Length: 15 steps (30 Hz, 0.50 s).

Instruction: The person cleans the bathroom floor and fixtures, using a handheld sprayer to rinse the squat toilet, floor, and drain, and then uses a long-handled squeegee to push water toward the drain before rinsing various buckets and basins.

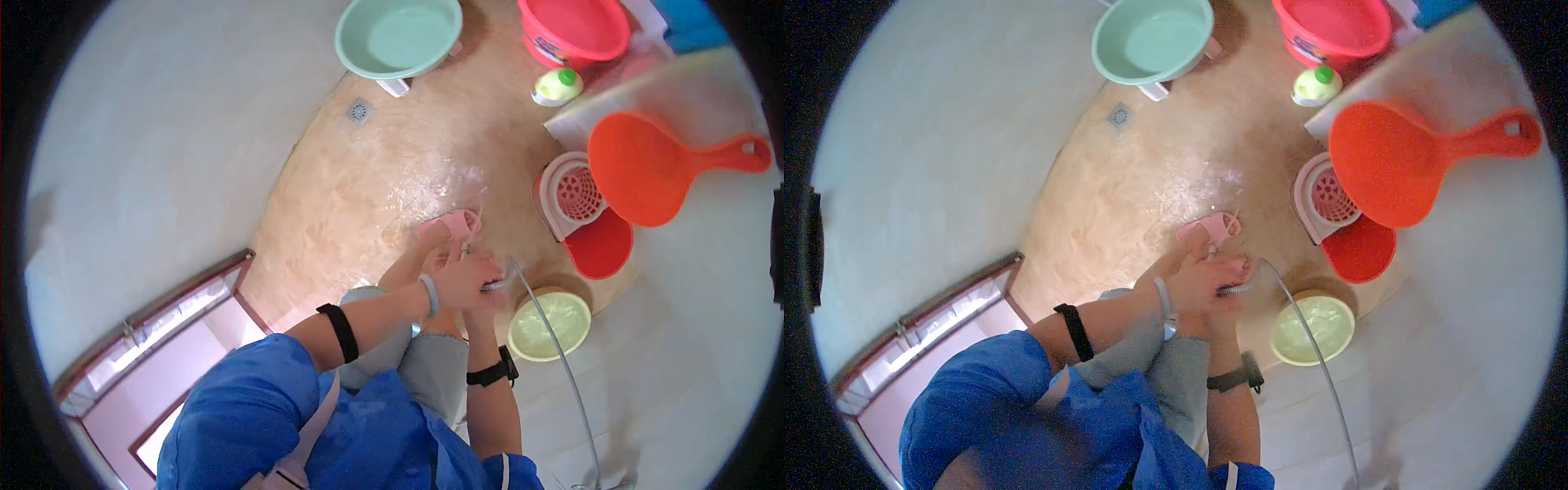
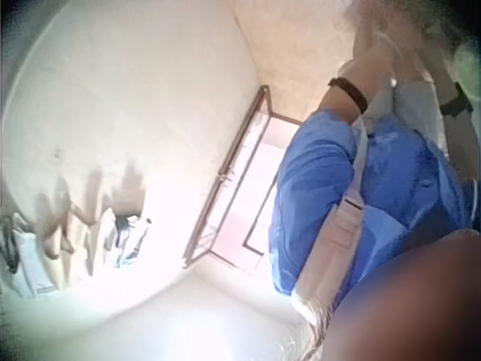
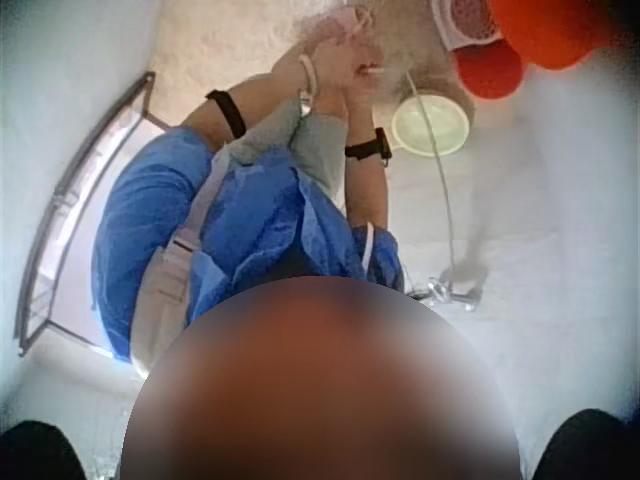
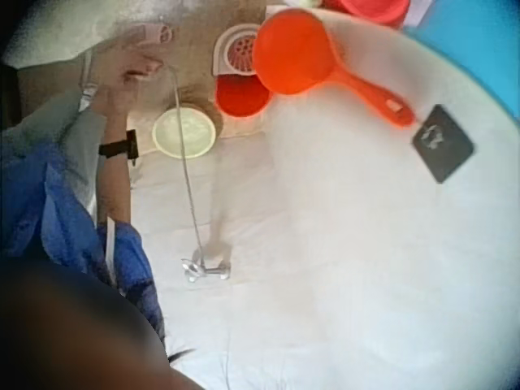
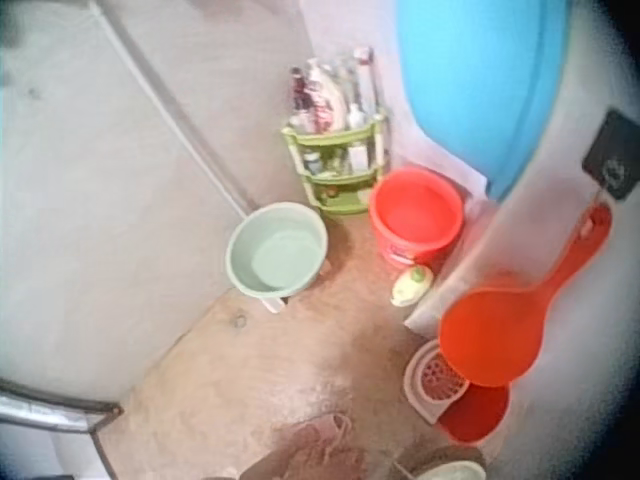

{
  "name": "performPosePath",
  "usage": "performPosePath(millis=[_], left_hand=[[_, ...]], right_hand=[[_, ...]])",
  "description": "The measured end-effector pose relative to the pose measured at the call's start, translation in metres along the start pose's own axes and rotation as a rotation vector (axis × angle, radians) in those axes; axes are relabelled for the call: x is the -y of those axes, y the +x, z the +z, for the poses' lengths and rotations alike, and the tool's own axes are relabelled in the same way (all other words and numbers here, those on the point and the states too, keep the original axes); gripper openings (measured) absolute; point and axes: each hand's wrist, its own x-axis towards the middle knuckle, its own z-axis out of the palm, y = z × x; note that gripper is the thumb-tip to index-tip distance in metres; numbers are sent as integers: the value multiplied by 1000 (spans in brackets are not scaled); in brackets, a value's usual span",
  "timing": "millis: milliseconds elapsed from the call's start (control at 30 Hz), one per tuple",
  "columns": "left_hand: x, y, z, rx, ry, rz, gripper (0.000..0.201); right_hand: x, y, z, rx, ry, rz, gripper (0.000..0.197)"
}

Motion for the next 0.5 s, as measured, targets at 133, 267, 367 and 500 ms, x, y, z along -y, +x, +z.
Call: performPosePath(millis=[133,267,367,500], left_hand=[[-53,-24,-23,5,300,-258,23],[-101,-29,-21,-138,-279,-147,22],[-153,-28,-31,-384,-13,90,20],[-191,-20,-17,194,-276,289,22]], right_hand=[[12,-8,39,47,391,74,25],[45,-26,59,155,277,-62,27],[50,-16,36,112,295,-144,28],[43,10,-59,-51,594,68,21]])
